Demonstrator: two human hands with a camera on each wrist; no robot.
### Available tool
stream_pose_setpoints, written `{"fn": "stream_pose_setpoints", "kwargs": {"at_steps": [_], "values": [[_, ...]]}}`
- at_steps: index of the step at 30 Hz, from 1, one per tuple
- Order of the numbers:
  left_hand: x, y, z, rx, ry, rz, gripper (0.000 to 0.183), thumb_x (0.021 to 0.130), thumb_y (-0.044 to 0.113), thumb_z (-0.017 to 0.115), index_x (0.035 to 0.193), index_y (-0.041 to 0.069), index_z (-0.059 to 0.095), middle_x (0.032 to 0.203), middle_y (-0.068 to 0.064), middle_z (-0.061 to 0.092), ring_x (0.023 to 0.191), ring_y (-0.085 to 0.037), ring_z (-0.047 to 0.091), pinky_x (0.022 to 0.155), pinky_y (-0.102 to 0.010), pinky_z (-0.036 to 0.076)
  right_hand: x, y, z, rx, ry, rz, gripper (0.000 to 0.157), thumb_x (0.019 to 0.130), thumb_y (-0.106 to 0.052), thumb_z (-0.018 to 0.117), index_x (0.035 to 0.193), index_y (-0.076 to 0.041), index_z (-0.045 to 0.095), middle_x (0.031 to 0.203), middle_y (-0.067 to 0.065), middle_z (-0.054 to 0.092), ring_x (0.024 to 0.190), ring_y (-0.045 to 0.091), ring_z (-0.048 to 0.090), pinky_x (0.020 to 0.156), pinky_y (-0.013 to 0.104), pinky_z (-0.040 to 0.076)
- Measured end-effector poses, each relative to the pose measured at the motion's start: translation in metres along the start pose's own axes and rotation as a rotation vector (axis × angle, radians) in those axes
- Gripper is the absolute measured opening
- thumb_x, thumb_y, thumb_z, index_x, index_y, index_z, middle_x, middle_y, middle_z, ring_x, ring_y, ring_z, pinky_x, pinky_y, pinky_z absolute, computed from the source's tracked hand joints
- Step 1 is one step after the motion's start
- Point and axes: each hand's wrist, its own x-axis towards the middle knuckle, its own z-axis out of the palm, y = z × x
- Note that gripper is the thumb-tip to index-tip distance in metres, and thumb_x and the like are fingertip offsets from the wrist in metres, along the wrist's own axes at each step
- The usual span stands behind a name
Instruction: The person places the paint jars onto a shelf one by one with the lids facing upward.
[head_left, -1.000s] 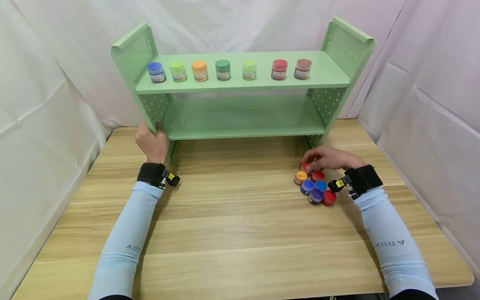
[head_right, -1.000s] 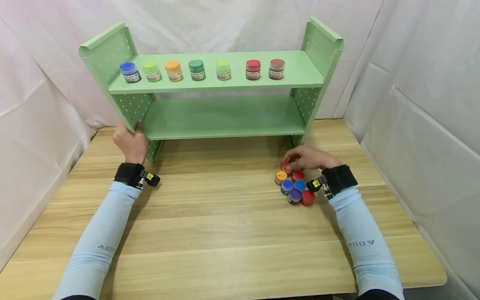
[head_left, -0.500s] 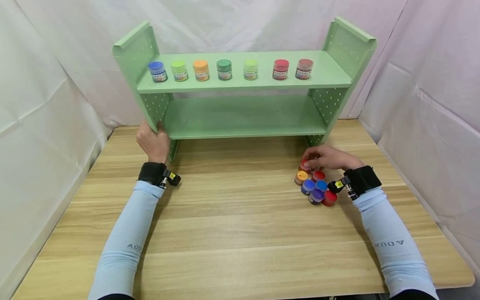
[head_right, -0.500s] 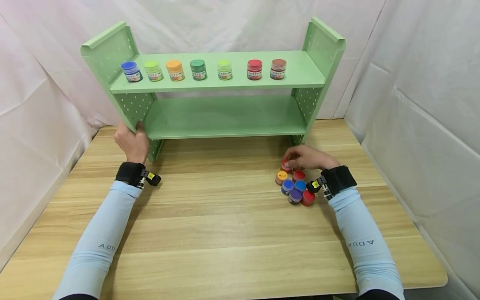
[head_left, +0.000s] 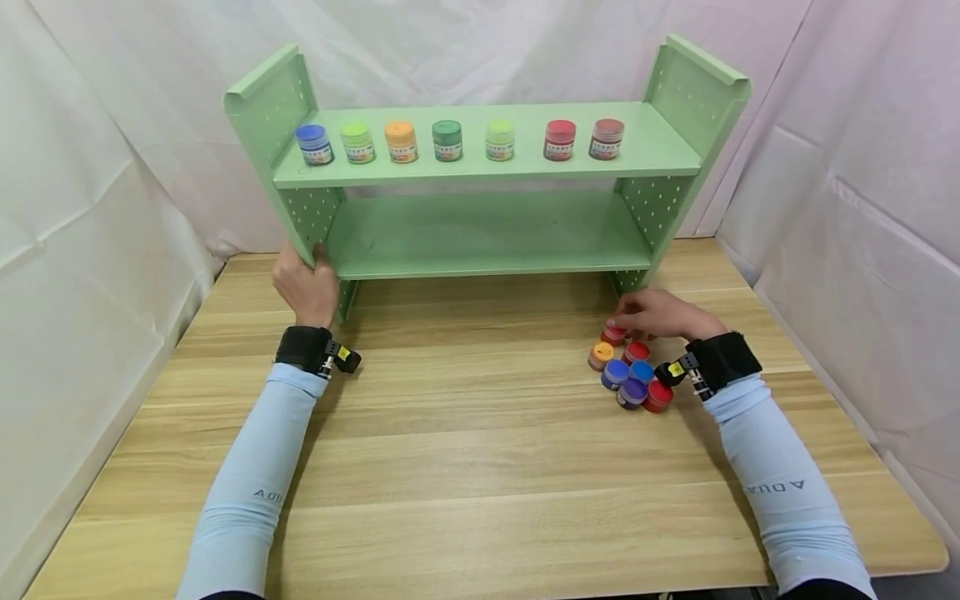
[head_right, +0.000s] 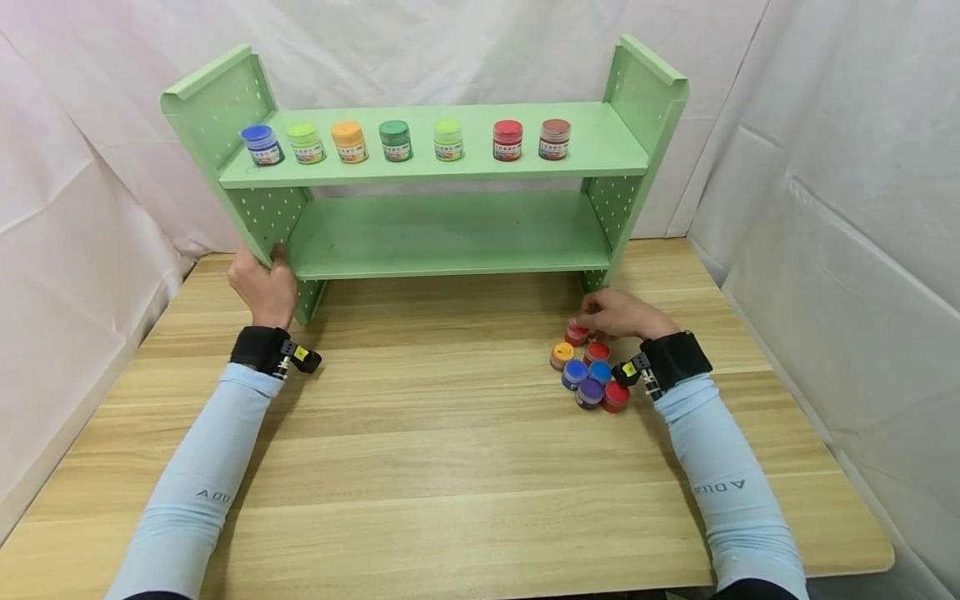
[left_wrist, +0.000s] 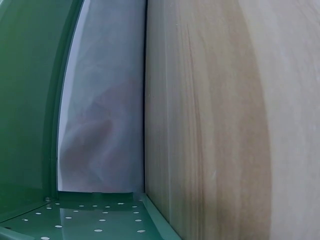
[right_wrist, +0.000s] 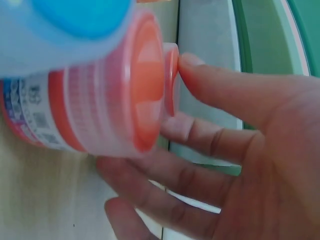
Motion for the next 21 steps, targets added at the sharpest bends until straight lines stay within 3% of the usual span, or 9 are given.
{"fn": "stream_pose_setpoints", "kwargs": {"at_steps": [5,14,17,21], "values": [[-0.0001,0.0003,-0.0003,0.006,-0.005,-0.006,0.025,0.084,0.003,0.059,0.107,0.006,0.07,0.1,-0.005,0.069,0.091,-0.016,0.064,0.08,-0.032,0.048,-0.0011,-0.0007,-0.002,-0.037,0.006,0.077,0.033,0.096,-0.034,0.055,0.089,-0.001,0.059,0.08,0.011,0.062,0.069,0.025,0.058,0.059,0.037,0.05],[-0.0003,0.0006,-0.0004,0.01,0.004,-0.004,0.022,0.083,0.004,0.06,0.104,0.004,0.07,0.098,-0.006,0.069,0.091,-0.017,0.064,0.079,-0.033,0.048,-0.0044,-0.0035,-0.0043,-0.061,0.004,0.096,0.033,0.097,-0.029,0.052,0.092,0.002,0.062,0.081,0.012,0.066,0.067,0.023,0.061,0.057,0.037,0.051],[-0.0002,0.0,0.0,0.006,0.001,-0.007,0.023,0.084,0.004,0.06,0.104,0.004,0.07,0.099,-0.006,0.069,0.091,-0.017,0.064,0.08,-0.032,0.048,-0.005,-0.0049,-0.0047,-0.058,-0.001,0.059,0.03,0.096,-0.027,0.054,0.099,0.002,0.062,0.085,0.012,0.065,0.072,0.025,0.062,0.06,0.036,0.052],[0.0001,-0.0013,0.0003,0.003,0.003,-0.01,0.023,0.084,0.003,0.059,0.104,0.004,0.07,0.099,-0.006,0.069,0.091,-0.017,0.064,0.08,-0.032,0.047,-0.0048,-0.0057,-0.0053,-0.062,-0.034,-0.048,0.036,0.094,-0.024,0.059,0.12,0.001,0.059,0.099,0.011,0.064,0.082,0.025,0.06,0.068,0.036,0.052]]}}
